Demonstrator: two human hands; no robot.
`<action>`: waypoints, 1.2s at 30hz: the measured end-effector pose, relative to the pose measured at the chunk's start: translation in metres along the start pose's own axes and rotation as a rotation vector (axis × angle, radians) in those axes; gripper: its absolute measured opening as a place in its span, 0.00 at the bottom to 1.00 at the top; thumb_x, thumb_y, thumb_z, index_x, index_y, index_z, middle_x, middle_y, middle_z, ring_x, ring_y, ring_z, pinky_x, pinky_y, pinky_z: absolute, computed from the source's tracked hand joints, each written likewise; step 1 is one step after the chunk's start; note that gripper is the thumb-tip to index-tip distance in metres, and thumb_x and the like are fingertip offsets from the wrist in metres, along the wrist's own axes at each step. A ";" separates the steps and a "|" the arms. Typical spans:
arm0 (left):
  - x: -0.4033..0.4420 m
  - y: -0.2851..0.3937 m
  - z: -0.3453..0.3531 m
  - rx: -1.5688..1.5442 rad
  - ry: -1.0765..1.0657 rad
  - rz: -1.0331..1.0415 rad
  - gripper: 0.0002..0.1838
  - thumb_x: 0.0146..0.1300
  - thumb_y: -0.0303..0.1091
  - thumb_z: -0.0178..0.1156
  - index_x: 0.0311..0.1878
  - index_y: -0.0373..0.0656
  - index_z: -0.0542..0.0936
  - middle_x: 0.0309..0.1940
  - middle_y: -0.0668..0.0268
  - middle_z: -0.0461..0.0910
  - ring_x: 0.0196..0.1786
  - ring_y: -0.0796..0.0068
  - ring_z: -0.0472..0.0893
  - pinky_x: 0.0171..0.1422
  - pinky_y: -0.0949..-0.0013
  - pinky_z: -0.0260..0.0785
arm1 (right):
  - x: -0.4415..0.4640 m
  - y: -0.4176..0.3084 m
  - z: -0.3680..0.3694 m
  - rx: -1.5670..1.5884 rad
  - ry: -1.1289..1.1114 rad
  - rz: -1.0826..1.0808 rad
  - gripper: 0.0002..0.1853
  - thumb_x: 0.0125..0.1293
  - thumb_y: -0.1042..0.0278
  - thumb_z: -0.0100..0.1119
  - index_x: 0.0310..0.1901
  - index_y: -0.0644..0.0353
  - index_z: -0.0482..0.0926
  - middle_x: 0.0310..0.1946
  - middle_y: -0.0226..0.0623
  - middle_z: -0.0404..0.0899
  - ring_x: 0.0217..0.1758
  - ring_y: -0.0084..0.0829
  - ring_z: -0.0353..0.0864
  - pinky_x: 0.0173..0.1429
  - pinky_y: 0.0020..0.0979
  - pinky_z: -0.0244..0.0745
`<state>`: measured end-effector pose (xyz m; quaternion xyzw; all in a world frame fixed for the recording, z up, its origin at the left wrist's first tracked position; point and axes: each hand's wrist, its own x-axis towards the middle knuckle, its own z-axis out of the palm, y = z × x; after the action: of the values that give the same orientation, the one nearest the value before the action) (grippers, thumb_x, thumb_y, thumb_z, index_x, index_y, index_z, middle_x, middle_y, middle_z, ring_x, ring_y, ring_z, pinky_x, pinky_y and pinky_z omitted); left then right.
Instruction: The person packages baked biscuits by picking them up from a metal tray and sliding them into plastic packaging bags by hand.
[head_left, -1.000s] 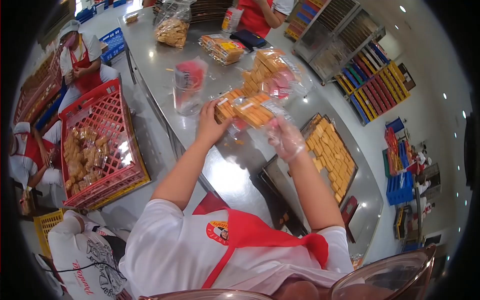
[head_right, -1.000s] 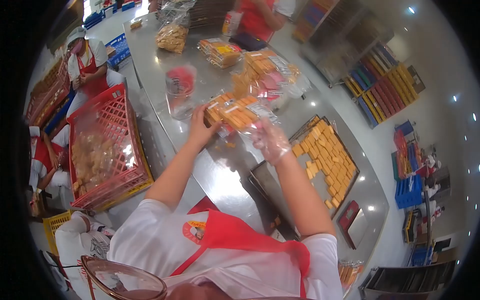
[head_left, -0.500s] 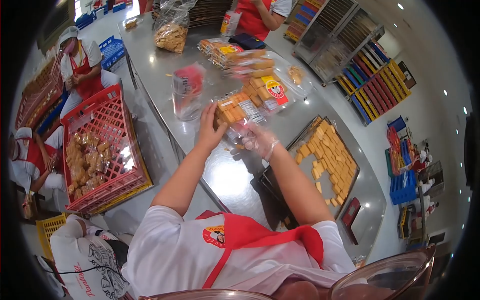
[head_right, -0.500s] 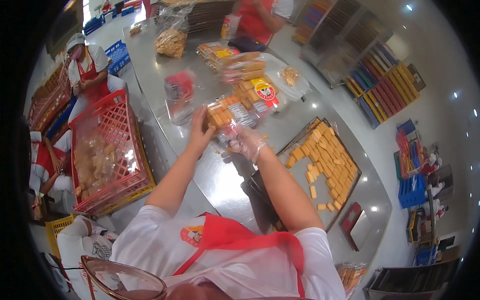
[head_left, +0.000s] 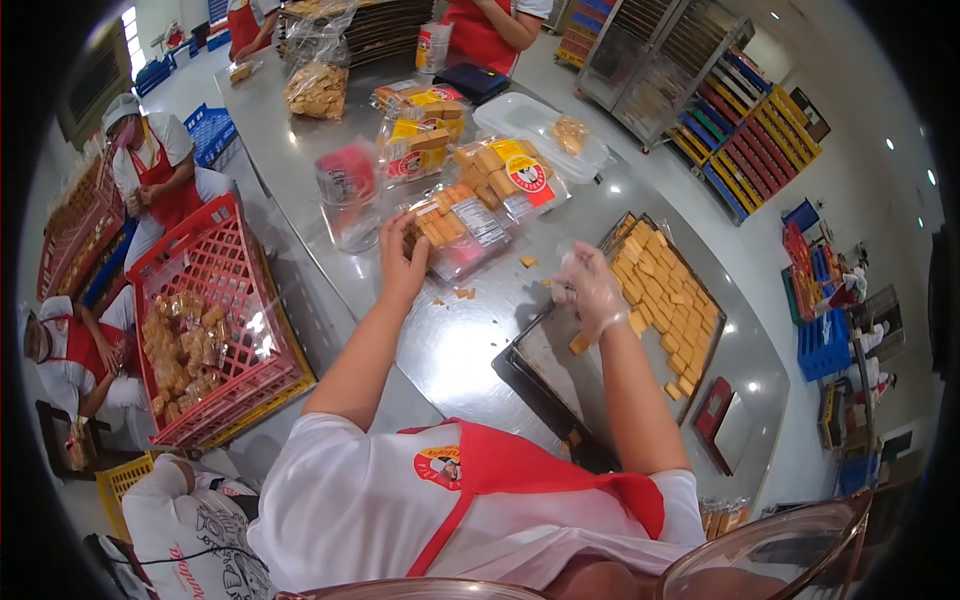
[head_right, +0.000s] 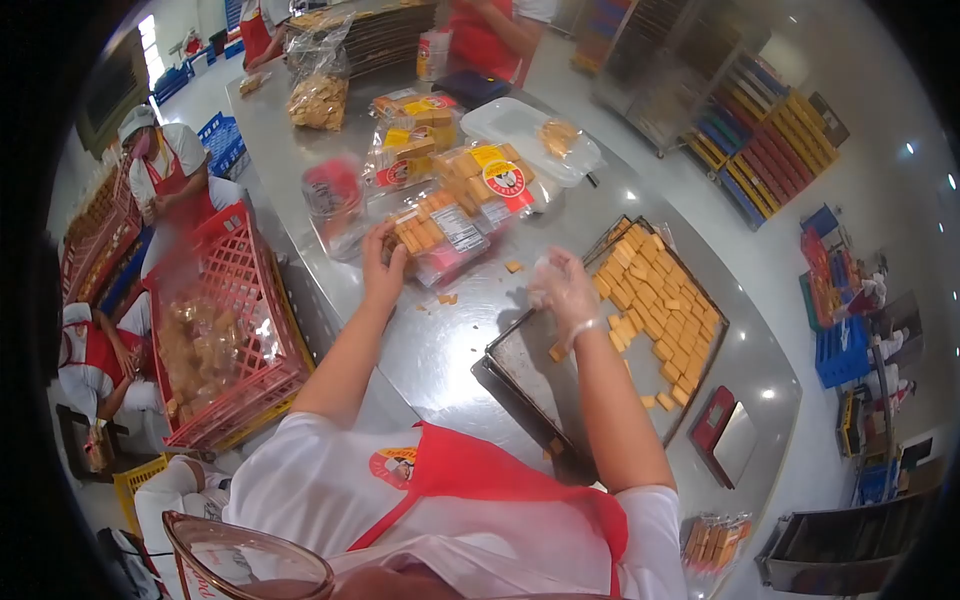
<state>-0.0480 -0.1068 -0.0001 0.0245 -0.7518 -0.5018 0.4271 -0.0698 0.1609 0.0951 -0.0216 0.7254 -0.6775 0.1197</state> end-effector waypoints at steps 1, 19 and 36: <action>0.000 -0.003 0.002 -0.006 0.011 -0.004 0.20 0.54 0.30 0.55 0.52 0.42 0.69 0.53 0.54 0.63 0.57 0.58 0.63 0.61 0.62 0.55 | 0.009 -0.002 0.001 0.134 0.057 0.029 0.26 0.60 0.61 0.54 0.58 0.55 0.58 0.43 0.36 0.68 0.34 0.28 0.73 0.33 0.26 0.72; 0.002 -0.004 -0.017 -0.134 -0.010 -0.076 0.16 0.56 0.33 0.53 0.49 0.41 0.70 0.47 0.56 0.66 0.52 0.60 0.66 0.56 0.66 0.60 | 0.104 -0.047 0.062 0.095 0.393 -0.128 0.22 0.57 0.69 0.56 0.50 0.58 0.59 0.29 0.31 0.66 0.23 0.20 0.65 0.22 0.22 0.61; 0.070 -0.019 -0.086 0.419 0.051 0.378 0.33 0.30 0.37 0.74 0.46 0.51 0.72 0.63 0.53 0.49 0.66 0.45 0.47 0.67 0.53 0.46 | -0.037 -0.033 -0.012 -0.949 -0.060 -0.718 0.07 0.49 0.72 0.61 0.32 0.57 0.75 0.33 0.36 0.76 0.28 0.32 0.76 0.33 0.29 0.72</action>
<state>-0.0429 -0.2123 0.0396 -0.0158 -0.8193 -0.2461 0.5176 -0.0402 0.1771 0.1338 -0.3358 0.8925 -0.2767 -0.1190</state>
